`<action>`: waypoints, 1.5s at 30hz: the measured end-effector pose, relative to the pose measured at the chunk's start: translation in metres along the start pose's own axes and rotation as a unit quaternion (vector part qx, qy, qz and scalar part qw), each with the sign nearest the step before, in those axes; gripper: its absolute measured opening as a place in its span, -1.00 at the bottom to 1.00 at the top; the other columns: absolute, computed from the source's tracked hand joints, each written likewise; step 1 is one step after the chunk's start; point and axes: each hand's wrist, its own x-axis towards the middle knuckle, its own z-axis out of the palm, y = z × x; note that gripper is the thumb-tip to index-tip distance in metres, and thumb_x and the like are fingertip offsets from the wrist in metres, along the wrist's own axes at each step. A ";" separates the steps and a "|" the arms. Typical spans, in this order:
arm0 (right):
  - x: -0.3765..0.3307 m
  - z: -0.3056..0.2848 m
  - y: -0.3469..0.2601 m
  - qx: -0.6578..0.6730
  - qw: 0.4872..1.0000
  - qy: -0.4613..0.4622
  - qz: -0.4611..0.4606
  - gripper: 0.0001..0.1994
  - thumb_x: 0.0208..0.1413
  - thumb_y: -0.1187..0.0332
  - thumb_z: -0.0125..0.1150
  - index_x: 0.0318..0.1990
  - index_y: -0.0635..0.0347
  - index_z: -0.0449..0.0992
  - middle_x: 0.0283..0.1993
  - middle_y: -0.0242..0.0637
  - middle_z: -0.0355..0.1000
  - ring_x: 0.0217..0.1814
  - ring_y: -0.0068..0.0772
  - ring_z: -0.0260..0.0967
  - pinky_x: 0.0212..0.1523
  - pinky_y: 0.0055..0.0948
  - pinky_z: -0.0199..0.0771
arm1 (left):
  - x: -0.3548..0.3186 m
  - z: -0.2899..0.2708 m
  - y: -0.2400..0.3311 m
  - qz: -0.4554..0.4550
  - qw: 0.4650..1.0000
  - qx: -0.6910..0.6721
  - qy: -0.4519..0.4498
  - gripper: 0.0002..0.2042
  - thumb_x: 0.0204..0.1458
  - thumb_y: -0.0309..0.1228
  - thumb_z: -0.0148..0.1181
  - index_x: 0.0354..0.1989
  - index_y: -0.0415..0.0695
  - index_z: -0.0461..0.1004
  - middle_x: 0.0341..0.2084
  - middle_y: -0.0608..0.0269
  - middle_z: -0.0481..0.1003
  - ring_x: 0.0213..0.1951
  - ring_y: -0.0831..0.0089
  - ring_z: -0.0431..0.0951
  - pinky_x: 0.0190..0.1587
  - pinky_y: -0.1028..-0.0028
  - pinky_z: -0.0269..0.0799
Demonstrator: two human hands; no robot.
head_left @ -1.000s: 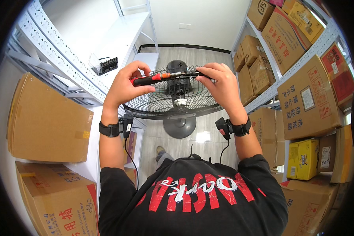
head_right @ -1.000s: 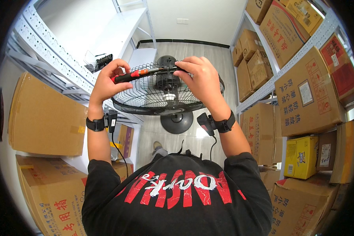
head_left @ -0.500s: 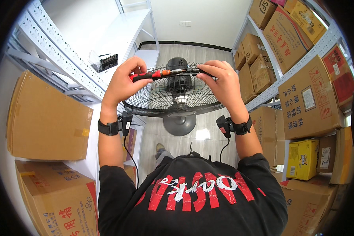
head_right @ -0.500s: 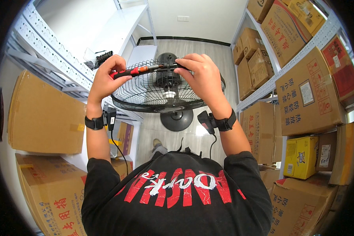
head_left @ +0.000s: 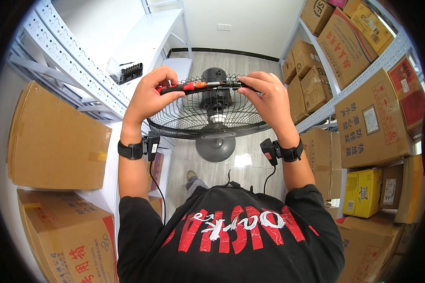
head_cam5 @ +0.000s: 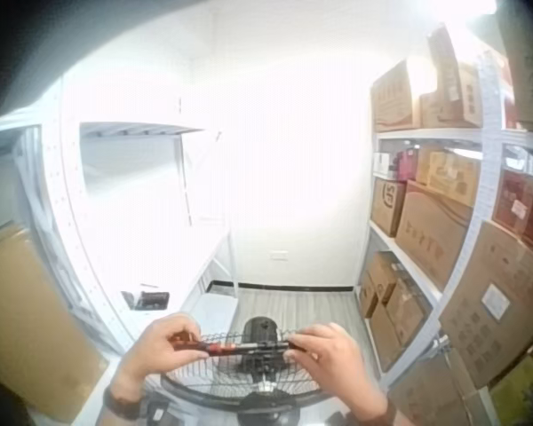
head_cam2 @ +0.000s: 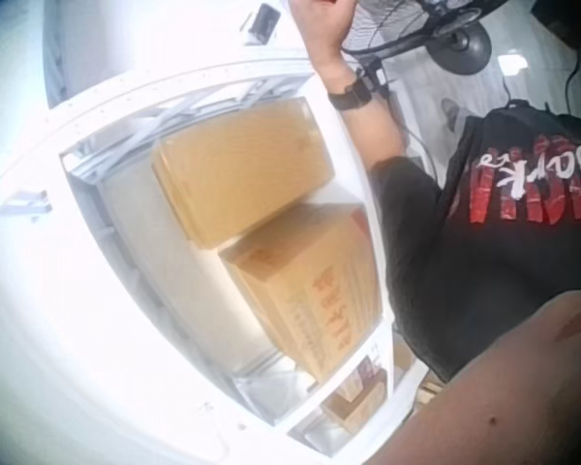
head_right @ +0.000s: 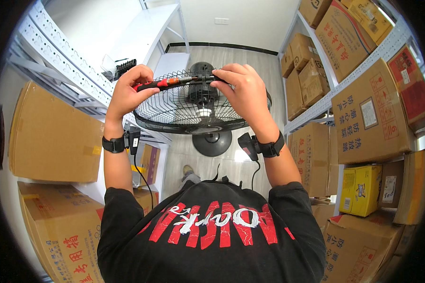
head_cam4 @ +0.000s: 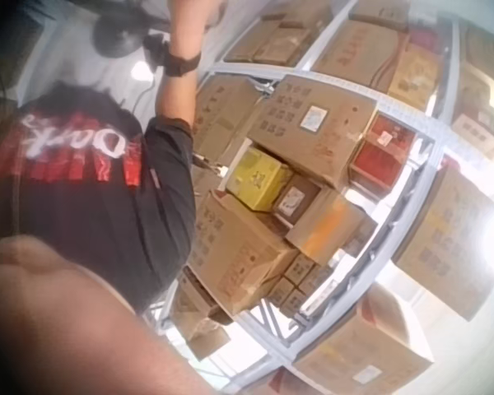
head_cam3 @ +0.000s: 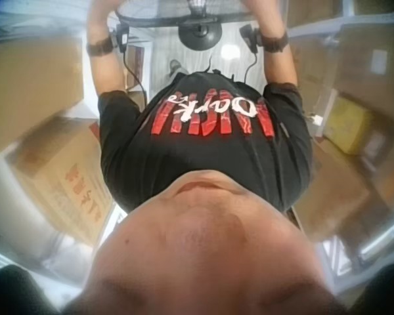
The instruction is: The person assembles a black pedestal fan by attaching the motor housing to the stand and securing the front grille. They use a screwdriver to tighten screws on the fan cage and adjust the neck joint.
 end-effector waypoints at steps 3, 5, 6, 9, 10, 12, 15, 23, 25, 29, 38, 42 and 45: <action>0.001 -0.001 0.001 0.003 1.000 -0.004 -0.016 -0.75 0.03 0.26 0.51 -0.13 0.08 0.73 -0.19 -0.42 0.61 -0.25 -0.22 0.43 -0.22 -0.28 0.50 | 0.000 -0.006 -0.015 0.039 0.999 0.034 -0.016 -0.82 0.01 -0.56 0.43 -0.27 -0.22 0.52 -0.31 0.36 0.49 -0.40 0.56 0.38 -0.29 0.54 0.31; 0.000 -0.001 0.002 0.002 1.000 -0.004 -0.024 -0.74 0.03 0.26 0.51 -0.12 0.07 0.73 -0.18 -0.42 0.60 -0.25 -0.22 0.42 -0.22 -0.28 0.50 | 0.002 -0.004 -0.013 0.058 0.997 0.041 -0.024 -0.82 0.02 -0.56 0.42 -0.23 -0.23 0.55 -0.28 0.35 0.52 -0.39 0.55 0.40 -0.29 0.52 0.32; 0.000 -0.001 0.002 -0.001 1.000 -0.004 -0.025 -0.73 0.02 0.26 0.52 -0.11 0.07 0.73 -0.18 -0.42 0.60 -0.25 -0.21 0.42 -0.22 -0.28 0.50 | 0.001 -0.003 -0.010 0.036 0.998 0.039 -0.023 -0.82 0.02 -0.56 0.42 -0.23 -0.23 0.54 -0.28 0.34 0.52 -0.38 0.55 0.42 -0.29 0.51 0.33; -0.001 0.000 0.005 -0.005 1.000 0.003 -0.025 -0.73 0.02 0.26 0.52 -0.11 0.06 0.73 -0.18 -0.42 0.60 -0.25 -0.21 0.41 -0.23 -0.28 0.50 | 0.002 0.002 0.016 -0.017 1.000 0.010 -0.016 -0.81 0.02 -0.57 0.42 -0.23 -0.24 0.54 -0.27 0.33 0.53 -0.37 0.53 0.45 -0.28 0.51 0.36; 0.000 0.000 0.005 -0.006 1.000 0.006 -0.026 -0.73 0.02 0.26 0.52 -0.11 0.06 0.73 -0.18 -0.42 0.60 -0.26 -0.21 0.41 -0.23 -0.28 0.50 | 0.002 0.002 0.008 -0.028 0.999 -0.015 -0.011 -0.81 0.02 -0.57 0.42 -0.22 -0.25 0.55 -0.26 0.33 0.54 -0.37 0.53 0.45 -0.28 0.51 0.36; 0.000 -0.001 0.002 -0.007 1.000 0.006 -0.021 -0.73 0.02 0.26 0.51 -0.11 0.06 0.73 -0.19 -0.43 0.60 -0.27 -0.22 0.40 -0.24 -0.28 0.49 | 0.000 0.001 -0.003 -0.022 0.999 -0.035 -0.004 -0.81 0.02 -0.57 0.42 -0.21 -0.25 0.55 -0.25 0.32 0.55 -0.37 0.55 0.45 -0.29 0.52 0.36; 0.001 0.000 -0.001 -0.009 1.000 0.005 -0.020 -0.74 0.03 0.26 0.51 -0.12 0.06 0.73 -0.19 -0.44 0.60 -0.29 -0.23 0.39 -0.25 -0.29 0.48 | 0.000 0.000 -0.014 0.034 0.999 -0.005 0.007 -0.81 0.01 -0.57 0.43 -0.23 -0.23 0.55 -0.32 0.35 0.53 -0.42 0.58 0.40 -0.33 0.55 0.32; 0.000 0.002 0.003 -0.019 0.999 0.023 -0.022 -0.76 0.03 0.26 0.51 -0.14 0.06 0.73 -0.20 -0.46 0.61 -0.31 -0.24 0.38 -0.27 -0.30 0.48 | 0.003 0.006 0.019 -0.057 0.998 0.030 0.018 -0.88 0.07 -0.51 0.42 -0.35 -0.26 0.58 -0.47 0.35 0.52 -0.46 0.59 0.39 -0.37 0.55 0.30; 0.001 0.002 0.002 -0.018 0.999 0.022 -0.023 -0.76 0.03 0.26 0.50 -0.14 0.06 0.73 -0.20 -0.46 0.61 -0.31 -0.24 0.39 -0.27 -0.30 0.48 | 0.004 0.008 0.008 -0.007 0.999 -0.001 0.035 -0.87 0.06 -0.49 0.43 -0.34 -0.25 0.58 -0.47 0.35 0.52 -0.46 0.60 0.40 -0.38 0.55 0.31; 0.000 0.003 0.002 -0.019 0.999 0.019 -0.023 -0.76 0.04 0.25 0.50 -0.14 0.07 0.73 -0.19 -0.46 0.61 -0.30 -0.24 0.39 -0.27 -0.30 0.48 | 0.002 0.001 -0.013 0.039 0.999 0.007 0.012 -0.80 0.00 -0.50 0.49 -0.26 -0.22 0.56 -0.40 0.38 0.54 -0.46 0.60 0.40 -0.36 0.56 0.32; 0.001 0.003 0.005 -0.020 0.999 0.021 -0.019 -0.76 0.05 0.26 0.50 -0.15 0.09 0.72 -0.19 -0.45 0.61 -0.29 -0.25 0.41 -0.25 -0.30 0.50 | 0.002 0.012 0.007 -0.020 0.993 -0.105 0.046 -0.93 0.15 -0.55 0.33 -0.32 -0.28 0.58 -0.33 0.28 0.61 -0.33 0.59 0.52 -0.23 0.55 0.43; 0.001 0.001 0.002 -0.020 1.000 0.015 -0.017 -0.76 0.05 0.26 0.49 -0.15 0.09 0.72 -0.19 -0.45 0.62 -0.29 -0.24 0.41 -0.25 -0.29 0.50 | 0.001 0.002 -0.016 0.033 0.999 0.023 0.025 -0.83 0.08 -0.47 0.44 -0.24 -0.23 0.57 -0.37 0.38 0.56 -0.44 0.58 0.46 -0.36 0.57 0.34; 0.000 0.002 0.004 -0.021 0.999 0.021 -0.017 -0.76 0.05 0.26 0.50 -0.15 0.09 0.72 -0.19 -0.44 0.62 -0.29 -0.24 0.41 -0.24 -0.29 0.50 | 0.004 0.003 -0.007 0.014 0.998 0.061 0.014 -0.86 0.09 -0.50 0.41 -0.27 -0.25 0.57 -0.35 0.35 0.58 -0.40 0.57 0.48 -0.32 0.56 0.36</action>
